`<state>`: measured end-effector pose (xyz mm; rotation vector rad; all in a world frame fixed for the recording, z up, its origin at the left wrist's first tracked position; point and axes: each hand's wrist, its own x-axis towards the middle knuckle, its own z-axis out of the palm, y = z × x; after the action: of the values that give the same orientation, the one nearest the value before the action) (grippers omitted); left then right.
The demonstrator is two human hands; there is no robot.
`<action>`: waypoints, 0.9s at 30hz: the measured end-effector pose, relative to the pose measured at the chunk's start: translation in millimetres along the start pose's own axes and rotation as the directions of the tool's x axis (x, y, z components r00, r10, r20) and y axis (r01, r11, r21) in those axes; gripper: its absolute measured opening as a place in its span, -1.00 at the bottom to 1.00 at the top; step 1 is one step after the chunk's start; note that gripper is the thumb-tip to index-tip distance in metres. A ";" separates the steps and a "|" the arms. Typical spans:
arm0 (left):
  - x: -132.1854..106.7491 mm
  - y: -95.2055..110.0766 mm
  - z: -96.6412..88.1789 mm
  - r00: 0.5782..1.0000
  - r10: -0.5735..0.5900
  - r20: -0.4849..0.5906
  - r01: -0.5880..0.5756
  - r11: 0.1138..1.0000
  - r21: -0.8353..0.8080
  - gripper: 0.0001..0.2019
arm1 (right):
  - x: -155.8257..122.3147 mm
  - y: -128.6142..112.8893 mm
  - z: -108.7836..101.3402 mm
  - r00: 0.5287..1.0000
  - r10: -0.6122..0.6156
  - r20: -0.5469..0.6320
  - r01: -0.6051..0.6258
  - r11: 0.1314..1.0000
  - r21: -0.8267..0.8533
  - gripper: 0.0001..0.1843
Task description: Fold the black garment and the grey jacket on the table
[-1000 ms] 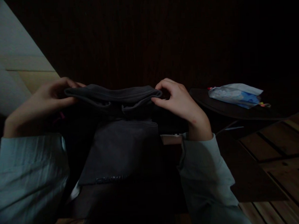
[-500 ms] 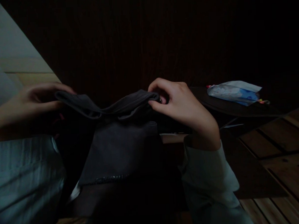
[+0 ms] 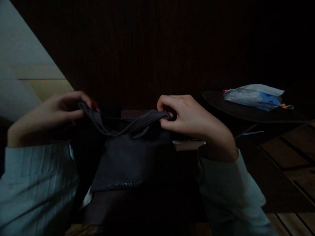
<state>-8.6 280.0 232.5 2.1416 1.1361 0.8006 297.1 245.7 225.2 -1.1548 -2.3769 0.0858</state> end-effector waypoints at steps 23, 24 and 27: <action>-139.5 -38.8 102.5 0.994 0.070 -0.088 -0.038 0.946 0.321 -0.88 | -133.3 3.2 84.8 0.983 -0.175 -0.050 0.165 0.973 -0.163 -0.73; -140.3 -37.3 101.7 0.991 0.094 -0.091 -0.061 0.947 0.315 -0.86 | -135.3 2.0 84.1 0.983 -0.170 -0.063 0.158 0.975 -0.158 -0.74; -144.0 -38.9 103.2 0.993 0.100 0.065 -0.115 0.942 0.315 -0.94 | -143.3 -2.2 90.3 0.980 -0.201 0.014 0.201 0.970 -0.140 -0.73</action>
<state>-19.1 153.1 103.4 2.4930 1.1984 0.6424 328.9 150.2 88.9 -0.9674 -2.5189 -0.1529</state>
